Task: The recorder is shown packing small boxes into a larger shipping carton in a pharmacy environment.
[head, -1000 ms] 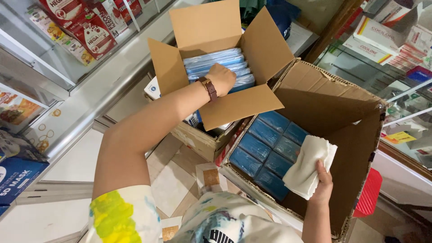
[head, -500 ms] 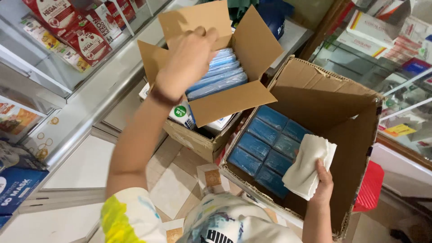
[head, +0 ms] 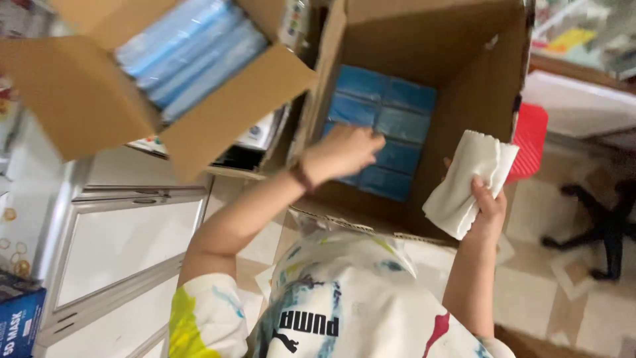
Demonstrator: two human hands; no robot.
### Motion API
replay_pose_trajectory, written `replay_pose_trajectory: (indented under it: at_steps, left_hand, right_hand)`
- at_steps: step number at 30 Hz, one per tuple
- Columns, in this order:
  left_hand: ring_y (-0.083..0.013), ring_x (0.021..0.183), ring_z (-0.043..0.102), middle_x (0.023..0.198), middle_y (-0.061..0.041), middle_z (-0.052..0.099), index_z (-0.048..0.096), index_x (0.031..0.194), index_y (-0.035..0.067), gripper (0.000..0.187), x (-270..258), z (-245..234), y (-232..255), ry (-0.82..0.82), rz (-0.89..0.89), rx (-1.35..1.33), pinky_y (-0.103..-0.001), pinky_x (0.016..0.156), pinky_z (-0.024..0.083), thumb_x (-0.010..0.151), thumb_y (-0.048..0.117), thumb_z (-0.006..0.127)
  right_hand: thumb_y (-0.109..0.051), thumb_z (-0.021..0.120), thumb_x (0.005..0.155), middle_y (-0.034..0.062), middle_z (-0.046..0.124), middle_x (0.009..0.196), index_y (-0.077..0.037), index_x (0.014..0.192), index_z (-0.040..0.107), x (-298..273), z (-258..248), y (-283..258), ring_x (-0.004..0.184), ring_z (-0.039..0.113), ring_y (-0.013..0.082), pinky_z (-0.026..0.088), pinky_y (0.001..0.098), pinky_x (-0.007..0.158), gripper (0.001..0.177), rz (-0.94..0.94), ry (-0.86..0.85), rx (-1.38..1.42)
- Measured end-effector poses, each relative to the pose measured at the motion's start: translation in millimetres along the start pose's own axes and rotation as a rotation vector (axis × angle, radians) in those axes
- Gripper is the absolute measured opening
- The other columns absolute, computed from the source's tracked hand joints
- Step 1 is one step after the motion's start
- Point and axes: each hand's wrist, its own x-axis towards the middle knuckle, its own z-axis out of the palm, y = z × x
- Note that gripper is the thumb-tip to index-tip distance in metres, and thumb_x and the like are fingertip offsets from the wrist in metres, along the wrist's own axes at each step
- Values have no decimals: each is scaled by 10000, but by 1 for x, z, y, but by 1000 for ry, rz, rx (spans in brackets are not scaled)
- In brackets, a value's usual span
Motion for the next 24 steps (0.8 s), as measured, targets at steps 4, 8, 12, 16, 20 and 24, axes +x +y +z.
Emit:
replay_pose_trajectory:
  at_steps: [4,8,12,16,20,24]
  left_hand:
    - [-337,863,729,919,-167,728,691,1182,91,310,64,97,-61,-181,-72,91,-465,696,593,880,156,666]
    - [-336,967,730,1032,-152,746,764,1095,122,251,113,196,-111,-371,-184,181,-478,752,602,912,84,596]
    - [-354,1005,720,1093,-165,738,786,1036,95,244,134,364,-178,-443,-393,157,-496,771,595,951,134,561]
    - [-371,1052,709,1138,-181,731,781,1060,81,264,116,388,-166,-464,-474,70,-508,811,590,949,133,546]
    - [-405,1075,704,1168,-241,709,753,1079,12,273,104,469,-178,-562,-642,-231,-498,883,579,937,141,560]
    - [-436,1197,641,1282,-289,650,635,1278,-14,484,95,509,-165,-501,-833,-516,-481,1005,529,885,263,688]
  right_hand:
    - [-185,666,940,281,664,1286,97,1463,479,-21,-3,-1,1087,693,315,572,413,932,623,31,148,-82]
    - [-165,653,951,278,661,1275,85,1447,505,-29,-13,11,1058,690,300,570,417,913,574,113,180,-67]
    - [-174,659,936,287,648,1297,96,1445,497,-29,-10,5,1044,688,314,572,435,900,598,195,190,7]
    - [-209,668,910,310,630,1335,81,1463,465,-26,-13,7,1063,679,324,566,431,902,656,238,194,30]
    - [-257,686,857,342,619,1341,98,1473,458,-20,-12,4,1067,679,355,565,447,907,746,308,218,-1]
    - [-267,696,851,352,579,1385,95,1499,410,-19,-14,4,1105,655,367,543,459,932,796,357,210,79]
